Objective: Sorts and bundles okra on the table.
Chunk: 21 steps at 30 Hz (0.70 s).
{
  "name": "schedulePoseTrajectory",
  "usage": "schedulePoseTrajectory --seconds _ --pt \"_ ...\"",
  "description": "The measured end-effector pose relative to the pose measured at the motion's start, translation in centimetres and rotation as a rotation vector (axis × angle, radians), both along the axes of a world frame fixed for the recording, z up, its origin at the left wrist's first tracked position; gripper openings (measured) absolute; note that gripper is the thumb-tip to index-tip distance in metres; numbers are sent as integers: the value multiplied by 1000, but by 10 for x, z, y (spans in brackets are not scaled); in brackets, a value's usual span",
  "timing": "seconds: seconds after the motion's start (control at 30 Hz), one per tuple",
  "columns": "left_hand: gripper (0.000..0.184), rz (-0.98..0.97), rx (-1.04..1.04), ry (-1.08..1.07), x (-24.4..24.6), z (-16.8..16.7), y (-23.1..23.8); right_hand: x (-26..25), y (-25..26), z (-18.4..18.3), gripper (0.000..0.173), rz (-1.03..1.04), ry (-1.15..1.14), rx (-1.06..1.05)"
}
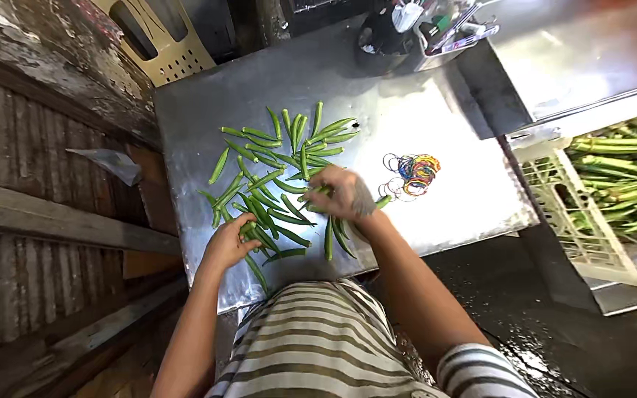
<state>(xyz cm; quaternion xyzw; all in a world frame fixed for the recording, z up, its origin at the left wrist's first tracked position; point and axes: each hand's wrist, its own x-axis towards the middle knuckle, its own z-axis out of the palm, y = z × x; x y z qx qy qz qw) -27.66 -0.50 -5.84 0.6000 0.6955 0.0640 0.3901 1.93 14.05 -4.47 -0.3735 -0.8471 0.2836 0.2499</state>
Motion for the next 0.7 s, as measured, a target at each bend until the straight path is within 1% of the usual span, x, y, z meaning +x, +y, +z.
schedulePoseTrajectory --seconds 0.07,0.13,0.2,0.27,0.33,0.43,0.5,0.53,0.63,0.7 --pt "49 -30 -6 54 3 -2 0 0 51 2 25 -200 -72 26" --pt "45 -50 -11 80 5 -1 0 -4 93 0 29 -294 -231 -98" --pt "43 -75 -21 91 3 1 0 -16 121 -9 30 -273 -315 -145" --pt "41 -86 -12 68 -2 2 0 -35 133 -10 27 -216 -362 -131" --pt "40 -68 13 -1 -8 0 0 -57 139 -6 30 -193 -412 -121" --pt "40 -16 41 -122 -17 -3 -8 -84 138 -10 41 -255 -501 -197" --pt "40 67 67 -163 -22 -4 -12 -92 136 -16 48 -289 -506 -228" --pt "40 119 94 -177 -25 -5 -15 -93 135 -21 49 -295 -488 -205" --pt "40 278 134 -190 -31 -5 -22 -85 120 -28 42 -301 -402 -70" --pt "48 350 162 -172 -35 -8 -26 -80 93 -23 34 -287 -300 7"
